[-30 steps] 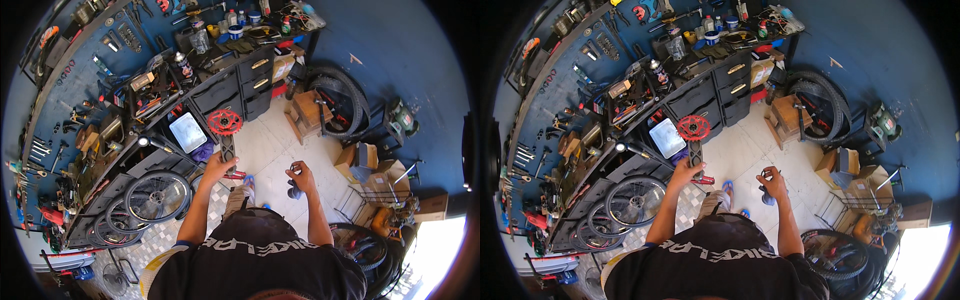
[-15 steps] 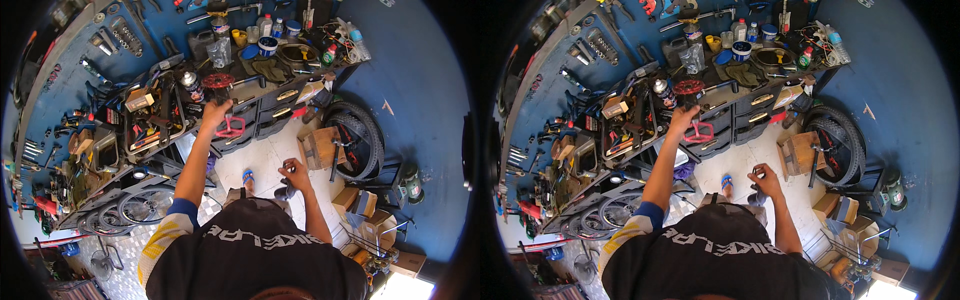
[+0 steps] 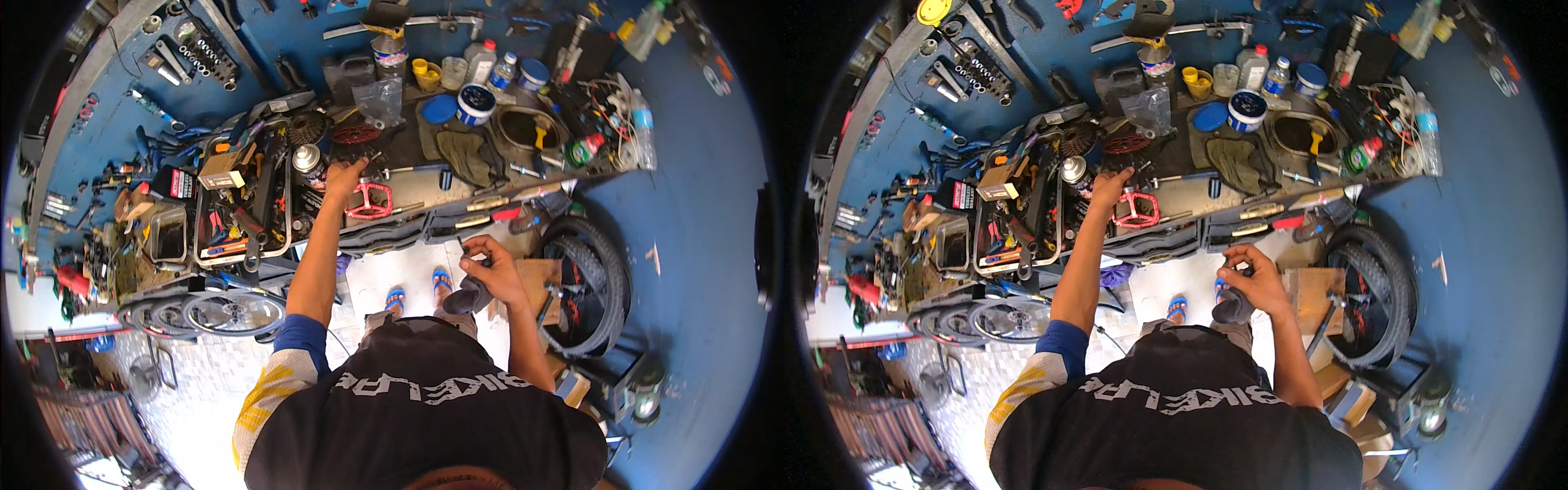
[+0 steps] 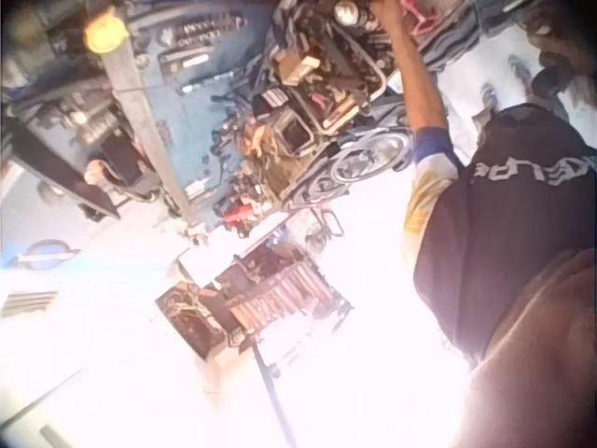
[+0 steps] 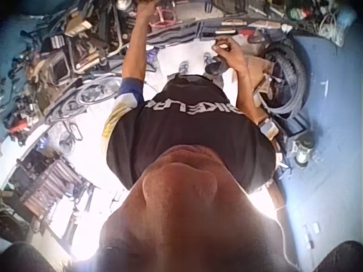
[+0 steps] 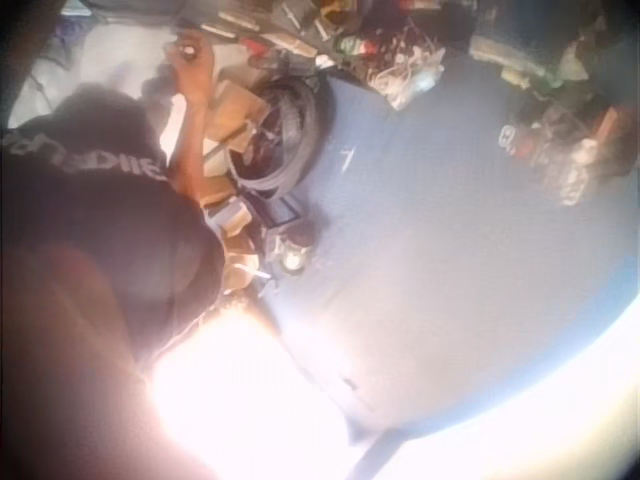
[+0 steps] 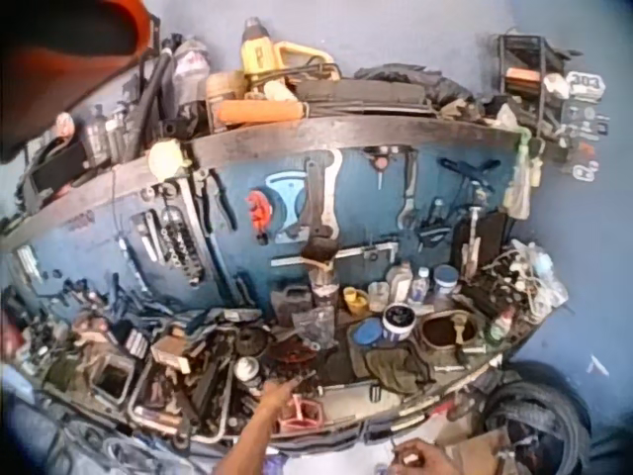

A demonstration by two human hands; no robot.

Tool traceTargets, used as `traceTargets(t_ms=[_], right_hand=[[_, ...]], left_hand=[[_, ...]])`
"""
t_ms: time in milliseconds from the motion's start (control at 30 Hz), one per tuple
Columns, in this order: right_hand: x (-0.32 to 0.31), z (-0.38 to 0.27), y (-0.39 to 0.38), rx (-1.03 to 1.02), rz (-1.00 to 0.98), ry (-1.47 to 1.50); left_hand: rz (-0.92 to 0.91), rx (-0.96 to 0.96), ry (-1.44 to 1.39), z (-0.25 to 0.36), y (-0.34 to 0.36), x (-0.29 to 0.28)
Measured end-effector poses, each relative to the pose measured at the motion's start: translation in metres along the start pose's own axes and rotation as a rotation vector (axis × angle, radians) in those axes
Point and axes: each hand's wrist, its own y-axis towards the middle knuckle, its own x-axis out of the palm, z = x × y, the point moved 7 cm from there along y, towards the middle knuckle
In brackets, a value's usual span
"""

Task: The person removes a red crank arm from a red mountain bike using a wrench and a rag, then retrieves a torque wrench from the workbench and uses it to tighten bolts on the bike frame. The person handles the crank arm, wrench, rag, and torque wrench throughout the task.

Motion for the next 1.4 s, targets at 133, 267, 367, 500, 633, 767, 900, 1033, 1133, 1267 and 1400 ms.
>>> traceTargets(t_ms=[133,267,367,500,633,767,900,1033,1133,1267,1400], right_hand=[[-0.017,-0.005,0.046,-0.089,-0.175,-0.052],[-0.027,-0.003,0.080,-0.049,-0.287,0.009],[-0.028,-0.013,0.098,-0.119,-0.332,-0.065],[-0.013,0.020,0.121,0.066,-0.458,0.043],[0.001,0.043,0.139,0.103,-0.488,0.046],[0.004,0.048,0.142,0.209,-0.493,0.140],[0.003,0.042,0.141,0.273,-0.527,0.226],[-0.018,0.040,0.141,0.304,-0.480,0.193],[-0.030,0.035,0.137,0.295,-0.451,0.205],[-0.049,0.039,0.141,0.297,-0.331,0.307],[-0.037,0.035,0.140,0.430,-0.373,0.585]], left_hand=[[0.223,0.071,0.139,0.005,-0.005,-0.010],[0.426,0.200,0.382,0.033,-0.063,-0.008],[0.635,0.600,0.605,0.084,-0.148,0.018],[0.151,0.529,0.365,0.082,-0.206,0.095],[0.002,0.487,0.292,0.084,-0.213,0.134],[0.022,0.536,0.278,0.089,-0.204,0.133],[0.032,0.542,0.330,0.092,-0.193,0.127],[0.199,0.426,0.673,0.097,-0.160,0.109],[0.237,0.401,0.902,0.088,-0.129,0.104],[0.111,0.266,0.504,0.078,-0.125,0.110],[-0.203,0.207,0.050,0.013,-0.156,0.135]])
